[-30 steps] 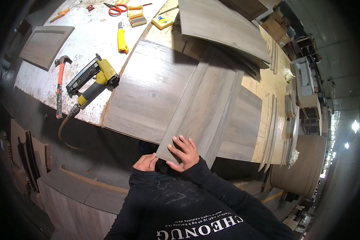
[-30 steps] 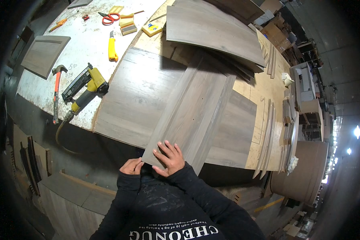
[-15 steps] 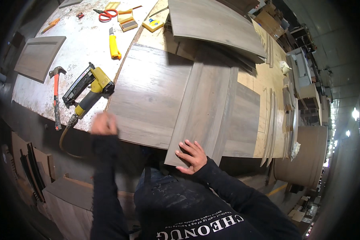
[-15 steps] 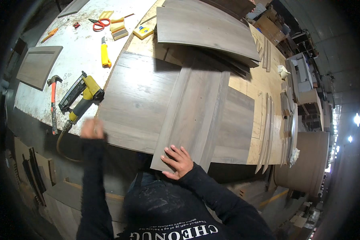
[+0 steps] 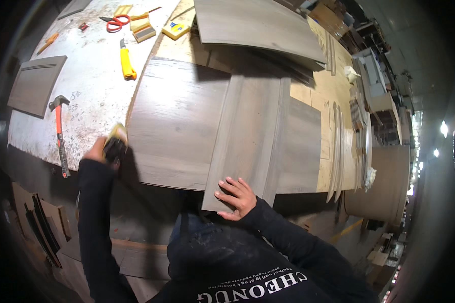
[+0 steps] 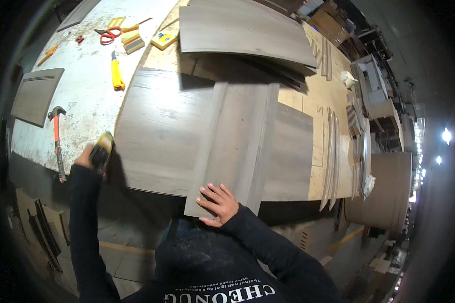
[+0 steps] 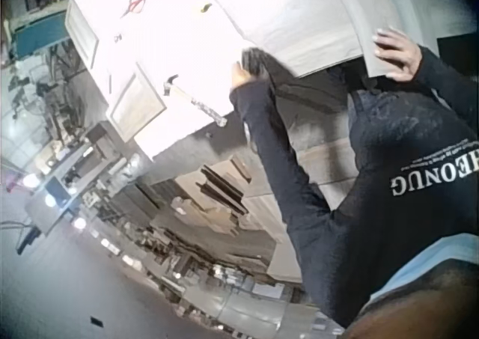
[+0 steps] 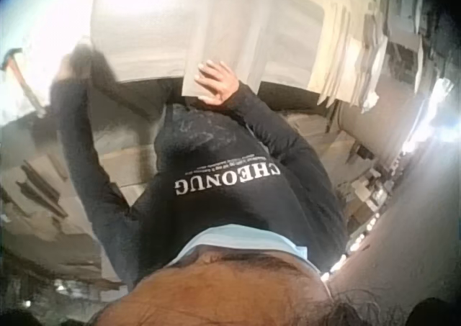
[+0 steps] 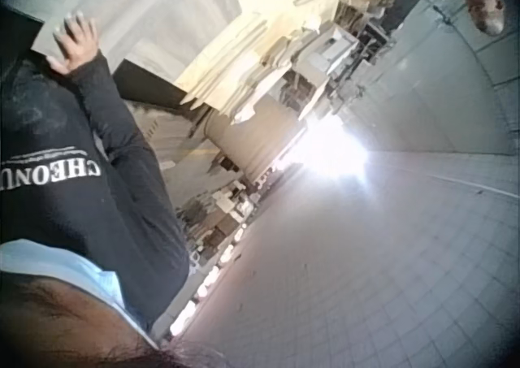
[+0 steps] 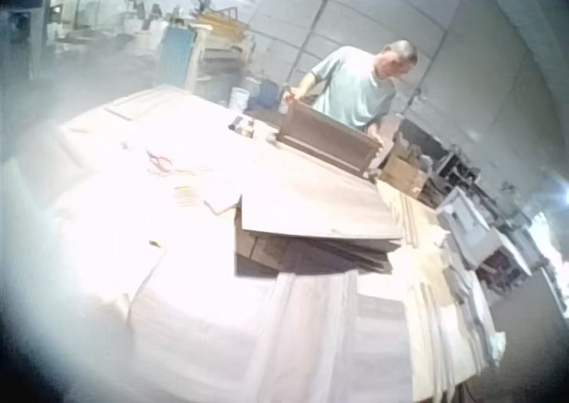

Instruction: Assembling decorative trim onto wooden cabinet door panels using a pneumatic nail gun and hammer.

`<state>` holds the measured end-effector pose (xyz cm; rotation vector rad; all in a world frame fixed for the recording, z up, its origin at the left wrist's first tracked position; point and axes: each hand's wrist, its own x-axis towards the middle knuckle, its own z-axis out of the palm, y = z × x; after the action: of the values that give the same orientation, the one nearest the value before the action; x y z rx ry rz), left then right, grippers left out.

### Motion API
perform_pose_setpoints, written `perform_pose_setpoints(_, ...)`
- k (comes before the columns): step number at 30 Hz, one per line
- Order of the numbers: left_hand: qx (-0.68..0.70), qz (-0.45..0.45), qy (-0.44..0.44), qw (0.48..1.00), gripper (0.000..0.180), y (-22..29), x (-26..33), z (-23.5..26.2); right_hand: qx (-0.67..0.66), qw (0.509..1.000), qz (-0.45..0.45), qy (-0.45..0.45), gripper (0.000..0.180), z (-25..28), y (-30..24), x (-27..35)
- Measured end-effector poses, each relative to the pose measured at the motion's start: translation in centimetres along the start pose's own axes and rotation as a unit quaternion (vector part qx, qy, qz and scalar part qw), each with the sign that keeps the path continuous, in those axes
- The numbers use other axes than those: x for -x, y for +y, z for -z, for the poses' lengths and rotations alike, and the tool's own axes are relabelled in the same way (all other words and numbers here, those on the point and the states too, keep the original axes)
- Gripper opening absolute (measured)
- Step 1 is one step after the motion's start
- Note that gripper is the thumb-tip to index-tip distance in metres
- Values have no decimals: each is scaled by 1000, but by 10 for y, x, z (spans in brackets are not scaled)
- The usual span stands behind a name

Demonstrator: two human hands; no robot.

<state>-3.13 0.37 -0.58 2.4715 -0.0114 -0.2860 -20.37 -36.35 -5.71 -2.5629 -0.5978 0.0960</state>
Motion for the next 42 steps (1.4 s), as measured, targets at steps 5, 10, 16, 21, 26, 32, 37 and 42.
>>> perform_pose_setpoints(5,272,3,-149,951,39,16,89,-12,9,1000,-4,-10,55,5,-2,-1)
perform_pose_setpoints(10,311,-60,-216,923,59,6,127,-60,17,1000,4,-11,55,6,-5,-3)
perform_pose_setpoints(16,266,118,-268,919,71,0,132,-85,14,1000,-2,-14,55,6,-8,-6)
perform_pose_setpoints(21,378,165,-264,872,70,4,129,-88,14,1000,-2,-13,55,4,-6,-5)
perform_pose_setpoints(26,316,122,-253,906,52,1,129,-96,17,1000,-3,-12,55,6,-5,-5)
perform_pose_setpoints(32,318,116,-276,900,63,-13,128,-109,16,1000,-2,-12,55,6,-6,-5)
perform_pose_setpoints(37,333,119,-272,895,59,-18,126,-114,18,1000,-4,-12,55,4,-7,-4)
perform_pose_setpoints(42,300,109,-276,906,53,-17,125,-114,23,1000,3,1,53,7,-8,-5)
